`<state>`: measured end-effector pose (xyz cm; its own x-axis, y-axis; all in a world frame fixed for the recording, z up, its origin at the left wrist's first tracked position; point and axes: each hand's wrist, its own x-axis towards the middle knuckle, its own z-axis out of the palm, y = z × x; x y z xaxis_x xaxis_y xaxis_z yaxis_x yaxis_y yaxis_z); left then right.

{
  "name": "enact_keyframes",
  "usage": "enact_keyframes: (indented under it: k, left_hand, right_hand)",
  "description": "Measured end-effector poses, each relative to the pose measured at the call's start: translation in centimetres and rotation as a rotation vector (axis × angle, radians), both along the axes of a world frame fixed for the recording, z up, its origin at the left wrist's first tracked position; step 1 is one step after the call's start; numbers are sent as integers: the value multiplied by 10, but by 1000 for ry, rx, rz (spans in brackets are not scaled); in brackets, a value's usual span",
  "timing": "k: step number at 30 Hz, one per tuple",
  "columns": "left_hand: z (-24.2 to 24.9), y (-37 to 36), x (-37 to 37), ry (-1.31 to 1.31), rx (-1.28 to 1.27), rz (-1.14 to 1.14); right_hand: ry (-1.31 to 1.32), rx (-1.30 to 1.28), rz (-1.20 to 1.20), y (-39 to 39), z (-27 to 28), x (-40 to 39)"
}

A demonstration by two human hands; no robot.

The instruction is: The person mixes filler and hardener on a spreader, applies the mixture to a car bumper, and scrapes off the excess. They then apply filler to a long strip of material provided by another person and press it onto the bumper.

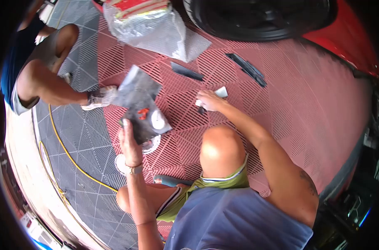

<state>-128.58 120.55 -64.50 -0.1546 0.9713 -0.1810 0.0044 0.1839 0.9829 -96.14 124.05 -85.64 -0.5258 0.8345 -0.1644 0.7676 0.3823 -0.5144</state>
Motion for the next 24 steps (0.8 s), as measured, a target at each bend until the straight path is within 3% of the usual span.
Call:
enact_keyframes:
  k: [1, 3, 4, 5, 7, 10, 14, 15, 17, 19, 20, 21, 24]
  left_hand:
    - [5, 3, 4, -80, -47, 9]
    - [1, 2, 2, -241, -162, -38]
    - [-2, 4, 2, -293, -171, -78]
    - [-7, 4, 5, -321, -160, -92]
    - [30, 13, 23, -538, -275, -123]
    - [13, 16, 35, -598, -310, -151]
    - [19, 18, 43, -561, -379, -242]
    - [19, 18, 42, -484, -377, -280]
    - [23, 22, 36, -324, -360, -349]
    - [27, 22, 36, -240, -318, -441]
    - [29, 24, 33, -206, -314, -488]
    - [33, 24, 35, -173, -300, -538]
    - [49, 22, 36, -129, -215, -642]
  right_hand:
    - [10, 101, -17, 5, 10, -6]
    - [557, -201, -243, 22, 44, -20]
    - [910, -699, -537, 25, 104, -39]
    - [1221, -932, -463, 31, 136, -45]
    - [1664, -1286, -97, 39, 168, -63]
    - [1596, -1243, -382, 36, 224, -92]
    - [1523, -731, -558, 42, 235, -63]
    - [1388, -681, -536, 40, 256, -42]
    - [1048, -348, -555, 18, 301, -26]
    - [354, -27, -207, -5, 342, -29]
    - [305, -41, -142, -16, 345, -39]
    - [92, 161, -43, -27, 345, -45]
    - [2, 187, -35, -48, 352, -62]
